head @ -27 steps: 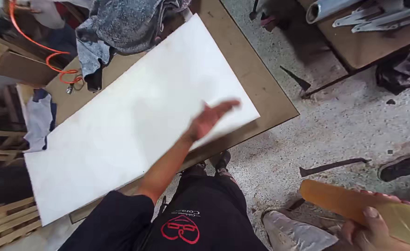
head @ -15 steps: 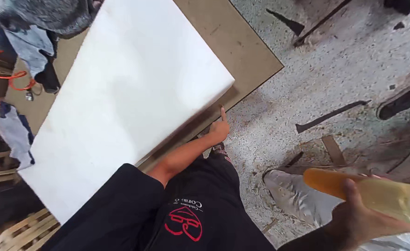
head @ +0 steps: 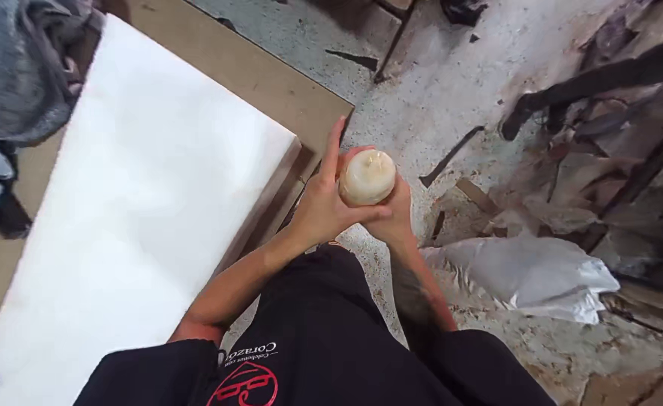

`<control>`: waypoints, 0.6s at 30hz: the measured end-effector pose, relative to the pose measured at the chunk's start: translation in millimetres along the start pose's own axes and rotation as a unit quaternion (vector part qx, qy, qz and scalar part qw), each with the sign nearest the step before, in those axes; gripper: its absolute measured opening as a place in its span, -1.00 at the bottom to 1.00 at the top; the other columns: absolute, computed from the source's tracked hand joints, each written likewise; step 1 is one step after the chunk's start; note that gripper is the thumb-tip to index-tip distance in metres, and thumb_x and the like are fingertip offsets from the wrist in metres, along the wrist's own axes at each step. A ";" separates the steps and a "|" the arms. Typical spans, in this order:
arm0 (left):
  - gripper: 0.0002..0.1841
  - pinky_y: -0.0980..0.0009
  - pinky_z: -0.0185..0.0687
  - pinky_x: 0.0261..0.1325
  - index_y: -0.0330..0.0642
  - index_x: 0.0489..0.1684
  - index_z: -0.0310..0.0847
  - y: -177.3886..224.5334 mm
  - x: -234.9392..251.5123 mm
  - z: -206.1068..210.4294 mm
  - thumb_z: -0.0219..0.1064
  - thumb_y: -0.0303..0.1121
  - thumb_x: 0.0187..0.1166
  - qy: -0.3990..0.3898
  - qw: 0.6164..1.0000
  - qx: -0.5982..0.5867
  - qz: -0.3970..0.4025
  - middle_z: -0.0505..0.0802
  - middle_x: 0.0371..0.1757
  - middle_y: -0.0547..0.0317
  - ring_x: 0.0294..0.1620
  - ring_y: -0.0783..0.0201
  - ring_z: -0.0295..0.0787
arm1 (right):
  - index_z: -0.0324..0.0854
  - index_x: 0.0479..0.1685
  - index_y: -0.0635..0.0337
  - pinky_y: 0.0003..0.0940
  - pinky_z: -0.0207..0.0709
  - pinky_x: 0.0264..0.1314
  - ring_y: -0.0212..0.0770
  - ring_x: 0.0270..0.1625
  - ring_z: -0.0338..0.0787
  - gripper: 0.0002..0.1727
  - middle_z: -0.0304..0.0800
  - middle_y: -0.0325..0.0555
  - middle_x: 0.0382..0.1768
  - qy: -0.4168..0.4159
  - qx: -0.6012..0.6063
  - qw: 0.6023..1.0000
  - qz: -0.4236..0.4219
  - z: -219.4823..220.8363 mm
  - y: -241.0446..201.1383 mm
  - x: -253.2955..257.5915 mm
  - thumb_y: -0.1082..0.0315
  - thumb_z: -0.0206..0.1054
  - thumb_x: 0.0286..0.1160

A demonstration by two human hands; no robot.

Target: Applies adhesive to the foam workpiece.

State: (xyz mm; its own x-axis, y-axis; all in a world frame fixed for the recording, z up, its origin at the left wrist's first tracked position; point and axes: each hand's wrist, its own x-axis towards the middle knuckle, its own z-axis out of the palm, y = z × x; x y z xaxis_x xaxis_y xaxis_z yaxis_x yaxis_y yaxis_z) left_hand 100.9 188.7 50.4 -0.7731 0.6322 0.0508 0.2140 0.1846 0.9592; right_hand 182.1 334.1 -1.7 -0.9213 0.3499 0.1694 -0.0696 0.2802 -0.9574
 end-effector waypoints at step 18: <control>-0.07 0.08 0.43 0.71 -0.22 0.85 0.06 -115.5 -233.6 -346.7 0.50 -0.05 0.53 0.352 0.886 0.241 -0.184 0.65 0.60 0.07 0.62 0.20 0.56 | 0.38 0.40 0.06 0.16 0.65 0.39 0.07 0.28 0.78 -0.33 0.75 0.09 0.21 -0.220 0.621 0.681 0.319 322.1 -96.1 98.3 -0.33 -0.03 0.70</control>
State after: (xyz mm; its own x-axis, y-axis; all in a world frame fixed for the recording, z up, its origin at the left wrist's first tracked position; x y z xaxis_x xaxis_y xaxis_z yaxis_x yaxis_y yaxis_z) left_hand 49.9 -241.2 24.1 -0.9878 -0.1321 0.0826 -0.0311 0.6871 0.7259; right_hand -24.9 53.7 31.6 -0.9216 -0.3331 -0.1995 0.3818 -0.8709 -0.3096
